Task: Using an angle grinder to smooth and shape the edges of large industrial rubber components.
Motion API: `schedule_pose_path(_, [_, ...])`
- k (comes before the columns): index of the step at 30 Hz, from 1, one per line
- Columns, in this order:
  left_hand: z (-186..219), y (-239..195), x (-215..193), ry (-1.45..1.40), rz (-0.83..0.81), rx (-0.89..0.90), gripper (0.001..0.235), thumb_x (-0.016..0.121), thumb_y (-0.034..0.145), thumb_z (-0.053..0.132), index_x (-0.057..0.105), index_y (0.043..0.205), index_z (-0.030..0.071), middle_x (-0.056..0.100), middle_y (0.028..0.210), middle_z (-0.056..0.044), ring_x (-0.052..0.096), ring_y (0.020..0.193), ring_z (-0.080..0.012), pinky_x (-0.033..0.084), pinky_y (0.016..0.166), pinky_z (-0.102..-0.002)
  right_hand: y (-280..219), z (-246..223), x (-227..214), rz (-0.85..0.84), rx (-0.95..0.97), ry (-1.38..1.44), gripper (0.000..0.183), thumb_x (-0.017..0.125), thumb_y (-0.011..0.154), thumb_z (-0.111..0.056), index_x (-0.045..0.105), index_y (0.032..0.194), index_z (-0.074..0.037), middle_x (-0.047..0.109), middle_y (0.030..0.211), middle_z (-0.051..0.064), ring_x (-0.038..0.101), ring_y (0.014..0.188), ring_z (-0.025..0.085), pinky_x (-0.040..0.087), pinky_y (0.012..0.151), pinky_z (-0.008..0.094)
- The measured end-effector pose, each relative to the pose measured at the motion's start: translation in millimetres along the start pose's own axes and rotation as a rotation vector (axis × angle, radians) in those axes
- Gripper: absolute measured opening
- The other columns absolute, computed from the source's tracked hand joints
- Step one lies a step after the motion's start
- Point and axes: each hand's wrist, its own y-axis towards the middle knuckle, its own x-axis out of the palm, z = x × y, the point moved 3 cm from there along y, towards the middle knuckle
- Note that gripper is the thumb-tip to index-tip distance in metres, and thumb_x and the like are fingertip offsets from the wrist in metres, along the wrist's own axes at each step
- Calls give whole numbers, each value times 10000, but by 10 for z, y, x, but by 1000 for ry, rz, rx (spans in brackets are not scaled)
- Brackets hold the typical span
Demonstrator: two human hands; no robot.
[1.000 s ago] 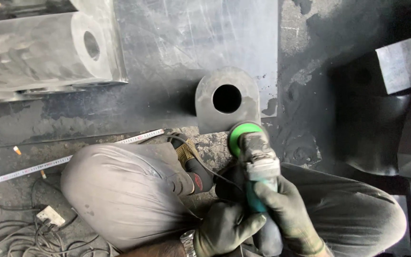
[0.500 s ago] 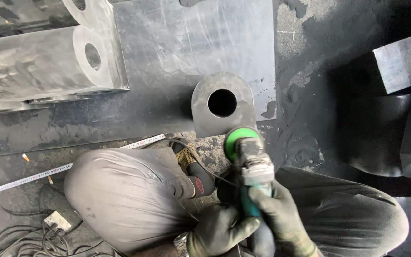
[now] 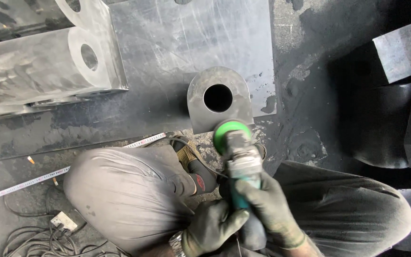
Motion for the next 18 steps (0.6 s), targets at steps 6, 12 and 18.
schedule_pose_path(6, [74,44,-27,-61,53,88,457,657,964,477,699,880,30,708,723,-174,730,641,-328,557,560,-425,-37,37,-12,-35,54,14,381,764,835,-184,678,1146,19,703,888,49,622,724,119,534,661,285])
schedule_pose_path(12, [69,62,-10,-84,4,35,445,687,942,473,702,863,36,702,701,-168,727,638,-324,552,566,-425,-49,-14,-21,19,3,125,394,720,839,-196,654,1161,21,718,915,60,657,757,127,564,691,290])
schedule_pose_path(18, [60,42,-63,-48,85,132,448,675,986,464,690,863,34,701,746,-161,714,667,-324,552,600,-426,-5,-24,25,-52,47,-1,376,741,839,-158,676,1164,20,709,912,51,637,746,124,546,688,283])
